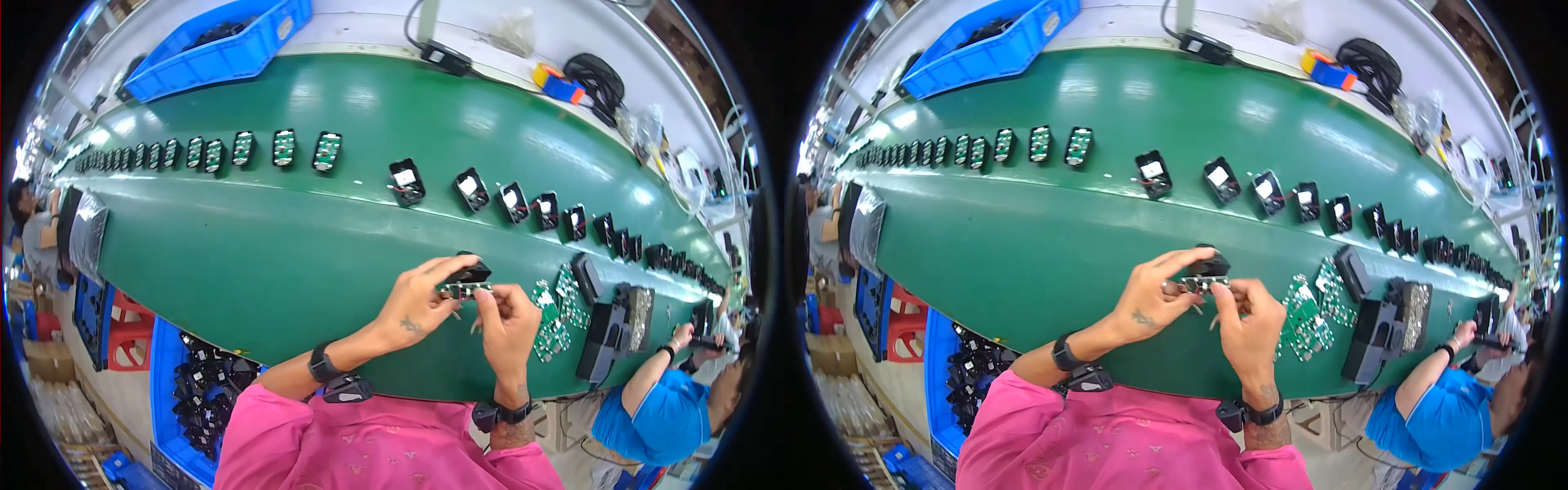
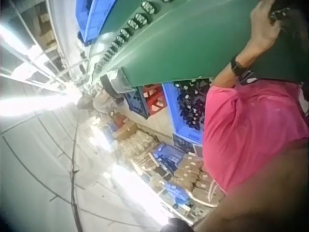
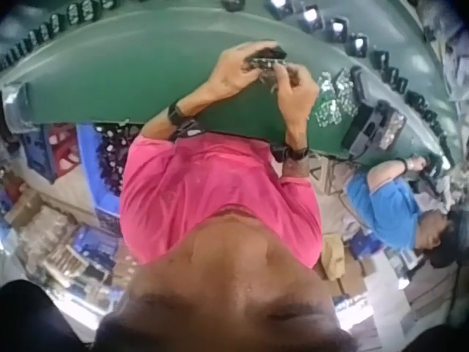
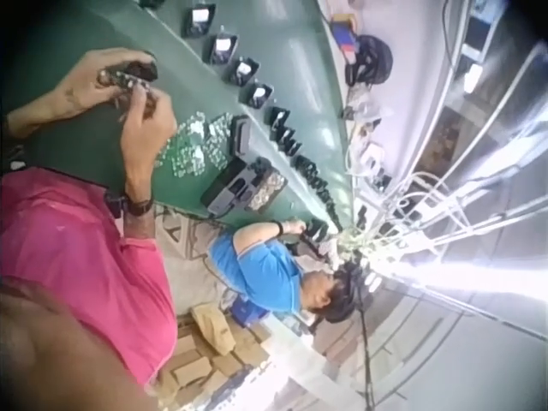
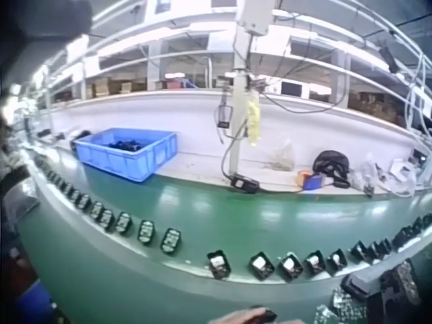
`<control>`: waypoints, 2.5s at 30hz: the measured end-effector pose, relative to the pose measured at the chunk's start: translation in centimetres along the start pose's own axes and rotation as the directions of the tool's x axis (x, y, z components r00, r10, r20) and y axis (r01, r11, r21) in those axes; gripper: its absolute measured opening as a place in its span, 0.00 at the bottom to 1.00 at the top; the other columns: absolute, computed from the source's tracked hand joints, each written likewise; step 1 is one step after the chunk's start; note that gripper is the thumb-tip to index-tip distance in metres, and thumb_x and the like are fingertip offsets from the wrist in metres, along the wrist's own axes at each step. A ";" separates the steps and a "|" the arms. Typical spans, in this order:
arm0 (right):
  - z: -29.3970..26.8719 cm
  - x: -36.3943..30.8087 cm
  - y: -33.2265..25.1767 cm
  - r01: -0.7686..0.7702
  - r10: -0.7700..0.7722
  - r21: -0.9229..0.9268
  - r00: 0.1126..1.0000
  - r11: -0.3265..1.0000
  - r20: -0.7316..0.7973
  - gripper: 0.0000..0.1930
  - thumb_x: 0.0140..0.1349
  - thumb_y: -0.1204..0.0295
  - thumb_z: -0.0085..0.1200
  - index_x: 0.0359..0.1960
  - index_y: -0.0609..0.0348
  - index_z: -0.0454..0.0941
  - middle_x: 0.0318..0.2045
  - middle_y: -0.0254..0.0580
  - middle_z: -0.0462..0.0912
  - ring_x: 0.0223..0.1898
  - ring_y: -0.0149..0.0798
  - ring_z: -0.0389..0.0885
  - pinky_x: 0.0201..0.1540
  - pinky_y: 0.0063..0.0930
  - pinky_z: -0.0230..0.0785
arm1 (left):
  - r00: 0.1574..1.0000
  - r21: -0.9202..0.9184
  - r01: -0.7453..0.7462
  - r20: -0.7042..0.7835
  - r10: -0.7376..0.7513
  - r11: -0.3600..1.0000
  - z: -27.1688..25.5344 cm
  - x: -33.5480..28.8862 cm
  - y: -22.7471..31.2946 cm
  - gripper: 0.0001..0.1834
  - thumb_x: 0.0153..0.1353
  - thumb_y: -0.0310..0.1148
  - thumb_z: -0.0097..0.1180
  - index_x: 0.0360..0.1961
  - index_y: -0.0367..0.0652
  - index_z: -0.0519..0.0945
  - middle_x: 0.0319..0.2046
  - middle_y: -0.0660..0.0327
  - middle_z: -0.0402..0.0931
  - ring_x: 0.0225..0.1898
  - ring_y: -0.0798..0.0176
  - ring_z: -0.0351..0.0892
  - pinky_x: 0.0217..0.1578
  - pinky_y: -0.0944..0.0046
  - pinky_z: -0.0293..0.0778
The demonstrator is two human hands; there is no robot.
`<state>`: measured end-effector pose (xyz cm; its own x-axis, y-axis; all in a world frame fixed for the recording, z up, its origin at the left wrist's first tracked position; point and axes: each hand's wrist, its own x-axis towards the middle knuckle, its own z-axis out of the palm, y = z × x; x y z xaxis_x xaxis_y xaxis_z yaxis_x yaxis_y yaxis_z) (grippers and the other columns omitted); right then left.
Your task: Assembling electronic circuit boards into black plastic enclosures on a production line.
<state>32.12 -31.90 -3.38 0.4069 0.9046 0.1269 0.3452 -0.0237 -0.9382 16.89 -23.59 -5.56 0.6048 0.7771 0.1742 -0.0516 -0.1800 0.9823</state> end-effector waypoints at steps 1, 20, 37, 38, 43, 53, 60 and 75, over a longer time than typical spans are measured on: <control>0.3 -0.2 -0.1 0.047 -0.046 0.037 0.998 0.998 -0.042 0.04 0.64 0.79 0.60 0.34 0.68 0.78 0.23 0.33 0.81 0.22 0.22 0.77 0.23 0.17 0.68 | 0.997 0.124 -0.076 -0.019 0.079 0.989 0.0 0.2 -0.1 0.34 0.56 0.14 0.58 0.66 0.41 0.71 0.61 0.52 0.70 0.53 0.63 0.80 0.45 0.66 0.85; -1.3 2.7 -1.5 0.050 -0.034 -0.058 0.965 0.997 0.260 0.14 0.68 0.71 0.57 0.24 0.65 0.77 0.15 0.29 0.71 0.19 0.21 0.63 0.20 0.23 0.54 | 0.927 0.170 -0.209 -0.277 0.250 0.963 1.2 0.7 0.4 0.27 0.56 0.13 0.52 0.58 0.43 0.79 0.52 0.50 0.80 0.40 0.60 0.82 0.37 0.66 0.78; 0.3 5.1 0.9 0.182 -0.157 -0.102 0.963 0.978 0.218 0.15 0.67 0.71 0.57 0.52 0.66 0.74 0.28 0.42 0.81 0.24 0.30 0.76 0.27 0.27 0.69 | 0.964 -0.463 0.178 -0.096 -0.248 0.868 0.5 2.2 0.7 0.21 0.70 0.29 0.54 0.62 0.38 0.69 0.51 0.48 0.77 0.35 0.58 0.87 0.29 0.66 0.87; 0.2 5.1 0.9 0.204 -0.192 -0.032 0.954 0.978 0.232 0.18 0.68 0.71 0.56 0.57 0.65 0.72 0.29 0.47 0.81 0.23 0.37 0.78 0.29 0.32 0.72 | 0.963 -0.451 0.189 -0.087 -0.254 0.872 0.5 2.2 0.4 0.21 0.70 0.30 0.54 0.61 0.37 0.68 0.51 0.46 0.76 0.33 0.55 0.87 0.28 0.66 0.87; -0.7 5.4 2.1 0.242 -0.195 -0.122 0.930 0.963 0.311 0.21 0.70 0.72 0.52 0.63 0.64 0.70 0.35 0.53 0.83 0.30 0.46 0.84 0.35 0.35 0.76 | 0.948 -0.457 0.285 0.008 -0.317 0.843 0.3 2.8 -0.8 0.21 0.70 0.30 0.52 0.60 0.38 0.63 0.50 0.44 0.74 0.31 0.51 0.87 0.26 0.65 0.87; -0.9 5.9 3.2 0.266 -0.206 -0.198 0.938 0.943 0.279 0.20 0.69 0.74 0.50 0.63 0.61 0.71 0.42 0.61 0.83 0.40 0.57 0.85 0.43 0.41 0.76 | 0.932 -0.439 0.325 -0.004 -0.363 0.838 1.6 3.2 -2.3 0.20 0.72 0.29 0.49 0.61 0.35 0.62 0.50 0.46 0.74 0.31 0.54 0.87 0.27 0.66 0.85; -1.3 6.1 2.8 0.246 -0.190 -0.159 0.933 0.956 0.304 0.21 0.69 0.74 0.50 0.64 0.58 0.70 0.41 0.57 0.83 0.38 0.54 0.84 0.42 0.39 0.76 | 0.936 -0.413 0.314 -0.018 -0.352 0.855 1.7 3.3 -2.1 0.20 0.73 0.30 0.48 0.61 0.35 0.62 0.51 0.45 0.74 0.30 0.55 0.87 0.26 0.67 0.85; -1.2 5.6 3.0 0.171 -0.139 -0.092 0.949 0.981 0.284 0.27 0.68 0.77 0.51 0.69 0.55 0.66 0.35 0.48 0.81 0.32 0.40 0.82 0.38 0.33 0.76 | 0.942 -0.442 0.261 -0.077 -0.327 0.858 2.1 3.7 -2.3 0.21 0.72 0.29 0.49 0.63 0.35 0.66 0.47 0.46 0.77 0.24 0.60 0.85 0.20 0.70 0.80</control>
<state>36.47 -27.42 -5.13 0.0980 0.9823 0.1597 0.4862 0.0927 -0.8689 20.91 -21.60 -7.31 0.5259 0.8370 -0.1514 -0.2374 0.3154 0.9188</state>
